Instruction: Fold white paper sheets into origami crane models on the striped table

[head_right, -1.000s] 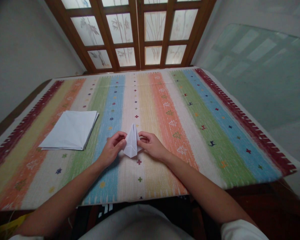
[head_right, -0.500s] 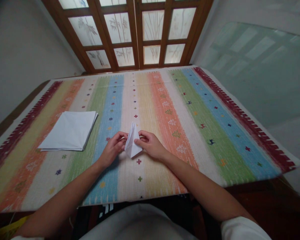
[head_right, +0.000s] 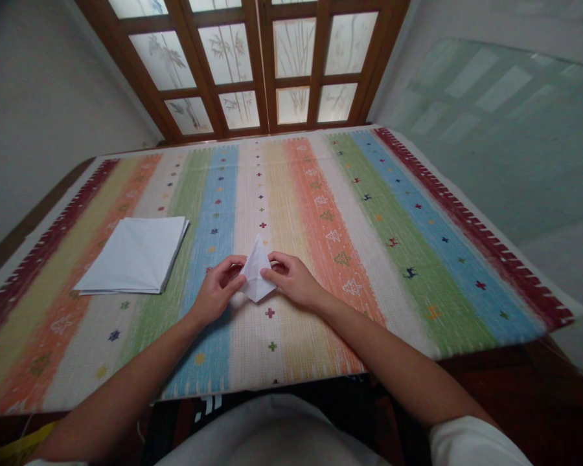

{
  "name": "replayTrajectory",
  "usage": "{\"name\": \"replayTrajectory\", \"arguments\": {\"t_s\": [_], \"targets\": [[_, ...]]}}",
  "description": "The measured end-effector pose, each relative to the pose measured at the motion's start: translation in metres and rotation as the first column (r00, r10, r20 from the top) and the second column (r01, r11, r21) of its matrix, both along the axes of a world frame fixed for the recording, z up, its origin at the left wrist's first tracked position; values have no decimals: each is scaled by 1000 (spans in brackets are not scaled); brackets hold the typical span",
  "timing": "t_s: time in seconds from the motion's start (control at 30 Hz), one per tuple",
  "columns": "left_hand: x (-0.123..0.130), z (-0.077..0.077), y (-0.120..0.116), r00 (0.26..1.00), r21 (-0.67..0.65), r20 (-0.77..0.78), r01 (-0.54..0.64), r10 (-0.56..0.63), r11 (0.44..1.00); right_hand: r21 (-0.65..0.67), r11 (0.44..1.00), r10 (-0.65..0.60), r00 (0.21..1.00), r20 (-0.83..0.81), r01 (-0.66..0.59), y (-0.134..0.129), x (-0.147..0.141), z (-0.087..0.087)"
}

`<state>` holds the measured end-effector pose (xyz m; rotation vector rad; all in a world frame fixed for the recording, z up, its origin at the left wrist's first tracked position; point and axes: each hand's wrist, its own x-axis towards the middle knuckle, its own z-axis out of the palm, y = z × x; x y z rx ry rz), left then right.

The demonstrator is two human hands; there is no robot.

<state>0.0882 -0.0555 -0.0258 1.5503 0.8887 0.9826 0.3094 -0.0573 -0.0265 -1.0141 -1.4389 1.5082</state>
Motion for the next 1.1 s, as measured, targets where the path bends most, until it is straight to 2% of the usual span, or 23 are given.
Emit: {"name": "replayTrajectory", "arguments": {"t_s": [0.17, 0.3, 0.4, 0.5, 0.67, 0.77, 0.87, 0.97, 1.03, 1.1], "targets": [[-1, 8, -3, 994, 172, -93, -48, 65, 984, -47, 999, -11, 1000, -23, 10, -1, 0, 2], [0, 8, -3, 989, 189, -128, -52, 77, 981, -81, 997, -9, 999, -45, 6, -2, -1, 1], [1, 8, -3, 987, 173, -136, -61, 86, 983, -83, 997, -4, 995, -98, -5, -2, -1, 0], [0, 6, -2, 993, 146, -89, -64, 77, 987, -76, 997, -4, 997, -80, -2, -2, -1, -1], [1, 2, -5, 997, -59, 78, 25, -21, 998, -20, 1000, 21, 998, -62, -22, -1, -1, 1], [3, 1, -5, 998, -141, 64, -10, 20, 990, 13, 1000, 8, 999, -52, -7, -1, -1, 1], [5, 1, -2, 992, -125, 67, -96, 105, 987, -1, 997, -77, 997, -21, 77, -1, -1, -1], [3, 0, 3, 992, -69, -38, -122, 119, 990, -13, 994, -109, 992, 58, 110, -3, 1, -2], [1, -1, 4, 975, 10, -197, -101, 101, 995, 59, 995, -89, 974, 210, 78, -4, 3, 0], [-2, -1, 5, 934, 103, -346, -59, 91, 993, 168, 986, -77, 908, 412, 7, -4, 6, 2]]}}
